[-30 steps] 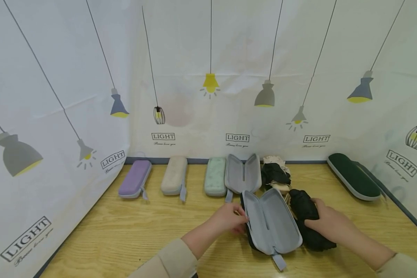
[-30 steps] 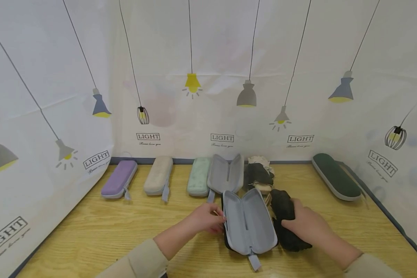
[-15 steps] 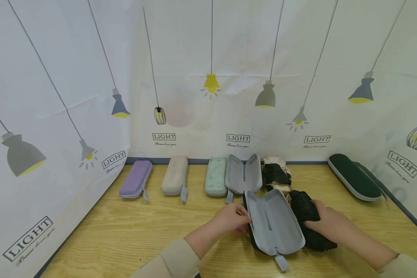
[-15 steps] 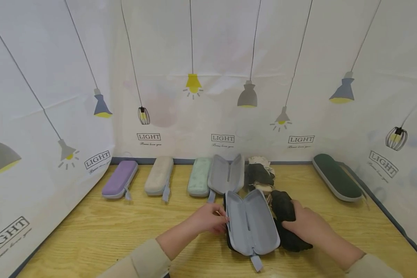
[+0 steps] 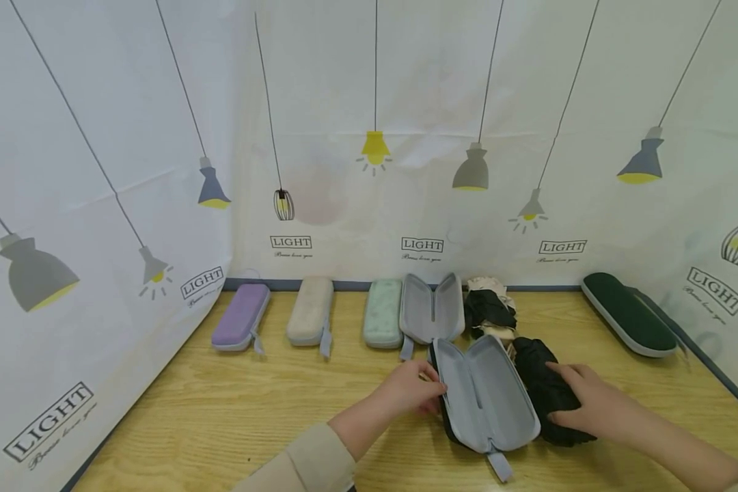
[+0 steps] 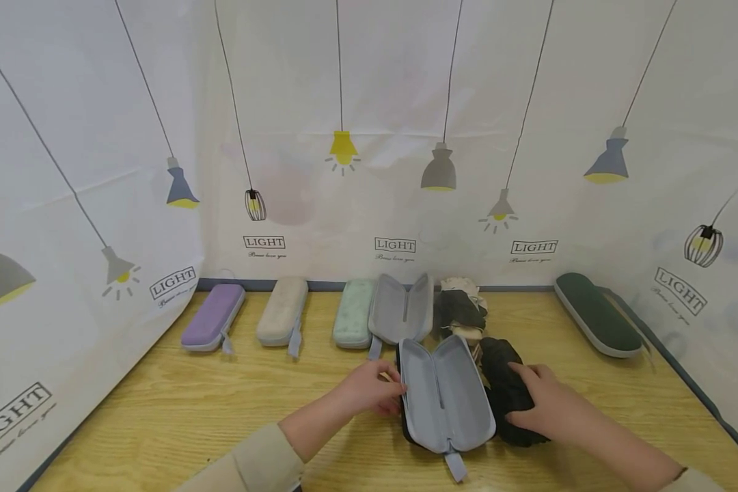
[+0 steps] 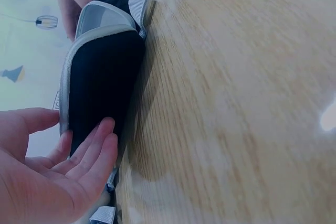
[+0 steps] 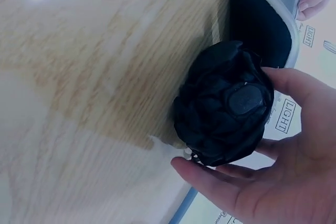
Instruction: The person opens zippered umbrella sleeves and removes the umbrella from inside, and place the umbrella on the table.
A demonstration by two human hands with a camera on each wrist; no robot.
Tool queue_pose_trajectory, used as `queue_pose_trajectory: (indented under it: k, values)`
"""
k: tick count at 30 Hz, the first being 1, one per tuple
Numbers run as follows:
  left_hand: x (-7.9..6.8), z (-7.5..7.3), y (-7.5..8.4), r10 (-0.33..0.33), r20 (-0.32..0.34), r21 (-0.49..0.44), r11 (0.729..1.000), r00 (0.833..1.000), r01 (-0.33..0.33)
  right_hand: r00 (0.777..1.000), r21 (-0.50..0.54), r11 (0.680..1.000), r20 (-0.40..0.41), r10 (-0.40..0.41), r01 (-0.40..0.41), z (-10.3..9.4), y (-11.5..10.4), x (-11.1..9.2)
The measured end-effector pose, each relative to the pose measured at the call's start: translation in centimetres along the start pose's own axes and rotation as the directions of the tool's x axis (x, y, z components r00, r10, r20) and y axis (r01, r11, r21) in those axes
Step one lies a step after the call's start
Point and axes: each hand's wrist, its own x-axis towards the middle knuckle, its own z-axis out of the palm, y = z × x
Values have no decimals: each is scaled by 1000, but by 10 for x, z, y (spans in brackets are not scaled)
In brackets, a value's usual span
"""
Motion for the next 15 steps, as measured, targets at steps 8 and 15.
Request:
queue_pose_trajectory:
  k: [8, 15]
  values:
    - [0, 0, 0, -23, 22, -8, 1000, 1000, 23, 999, 34, 999, 44, -19, 18, 1, 0, -3]
    - [-6, 4, 1, -39, 56, -51, 998, 998, 42, 998, 45, 997, 6, -65, 64, 6, 3, -8]
